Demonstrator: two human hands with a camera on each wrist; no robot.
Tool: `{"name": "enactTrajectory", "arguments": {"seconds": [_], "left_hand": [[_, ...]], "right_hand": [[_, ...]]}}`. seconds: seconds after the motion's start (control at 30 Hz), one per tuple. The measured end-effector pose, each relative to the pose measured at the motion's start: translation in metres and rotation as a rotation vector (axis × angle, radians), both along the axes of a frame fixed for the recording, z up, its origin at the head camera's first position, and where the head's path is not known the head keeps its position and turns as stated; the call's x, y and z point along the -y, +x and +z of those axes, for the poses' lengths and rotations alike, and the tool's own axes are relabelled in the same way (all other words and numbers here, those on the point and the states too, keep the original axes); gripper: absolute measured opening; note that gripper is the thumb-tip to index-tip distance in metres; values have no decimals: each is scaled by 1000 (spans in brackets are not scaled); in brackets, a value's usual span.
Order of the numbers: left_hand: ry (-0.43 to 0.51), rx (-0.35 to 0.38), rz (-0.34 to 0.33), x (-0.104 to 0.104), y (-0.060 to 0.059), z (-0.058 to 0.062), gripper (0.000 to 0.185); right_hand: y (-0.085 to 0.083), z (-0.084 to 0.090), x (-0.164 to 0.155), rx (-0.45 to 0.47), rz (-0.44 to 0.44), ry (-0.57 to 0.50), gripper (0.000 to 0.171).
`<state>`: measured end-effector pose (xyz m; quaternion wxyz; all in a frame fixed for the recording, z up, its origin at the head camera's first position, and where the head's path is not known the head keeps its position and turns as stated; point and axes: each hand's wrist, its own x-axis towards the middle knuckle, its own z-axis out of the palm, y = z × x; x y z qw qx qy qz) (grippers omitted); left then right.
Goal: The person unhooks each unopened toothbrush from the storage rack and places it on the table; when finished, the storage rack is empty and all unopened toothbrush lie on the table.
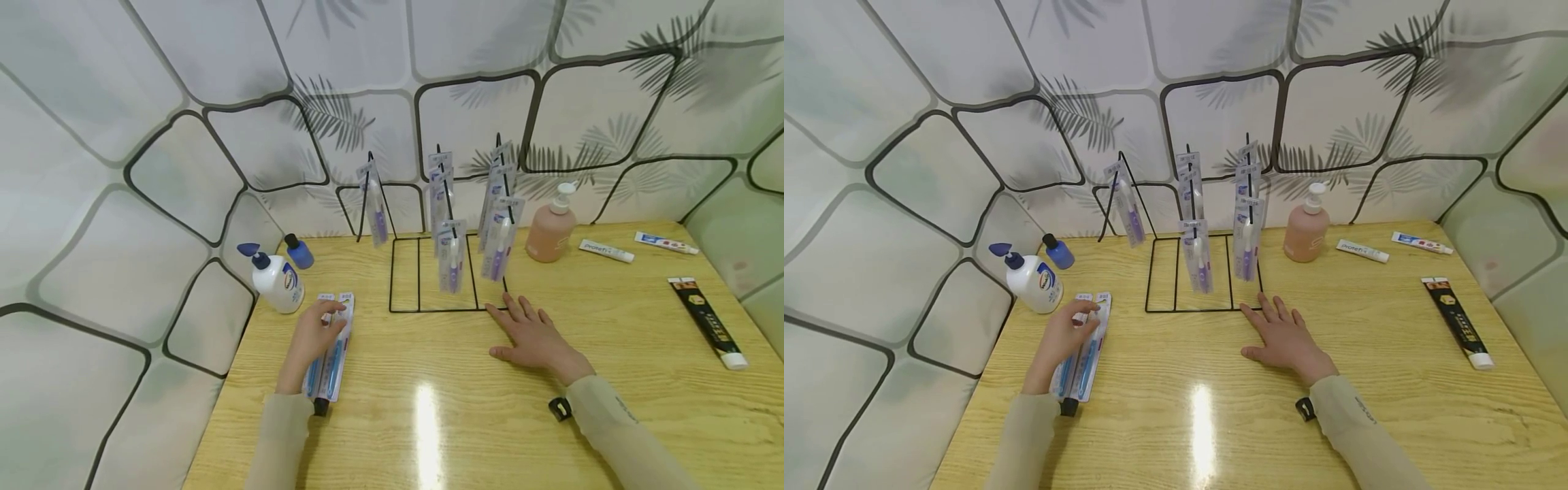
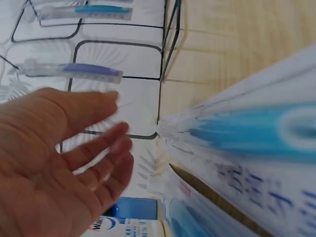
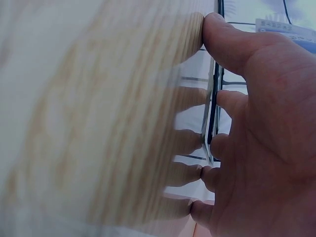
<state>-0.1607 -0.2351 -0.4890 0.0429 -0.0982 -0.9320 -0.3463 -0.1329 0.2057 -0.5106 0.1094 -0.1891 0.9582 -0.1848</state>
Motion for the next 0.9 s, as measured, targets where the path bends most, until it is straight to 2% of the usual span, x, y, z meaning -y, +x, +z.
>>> {"name": "enactTrajectory", "arguments": {"seconds": [0.07,0.13,0.27,0.37,0.67,0.9], "left_hand": [[101,-14,-48,0,-10,0,28],[179,-33,-69,-2,-19,-1,28],[300,-88,-74,-11,-38,4,25],[353,-134,-82,-19,-51,12,24],[343,-225,-89,-48,-84,41,24],[329,-336,-83,-63,-108,52,19]], "right_hand": [[1,1,0,-1,0,-4,83],[1,1,0,-1,0,-9,83],[2,3,1,1,-4,-17,84],[2,2,1,2,-7,-18,84],[2,-5,0,0,-11,-23,84],[0,-8,-3,-7,-7,-22,83]]}}
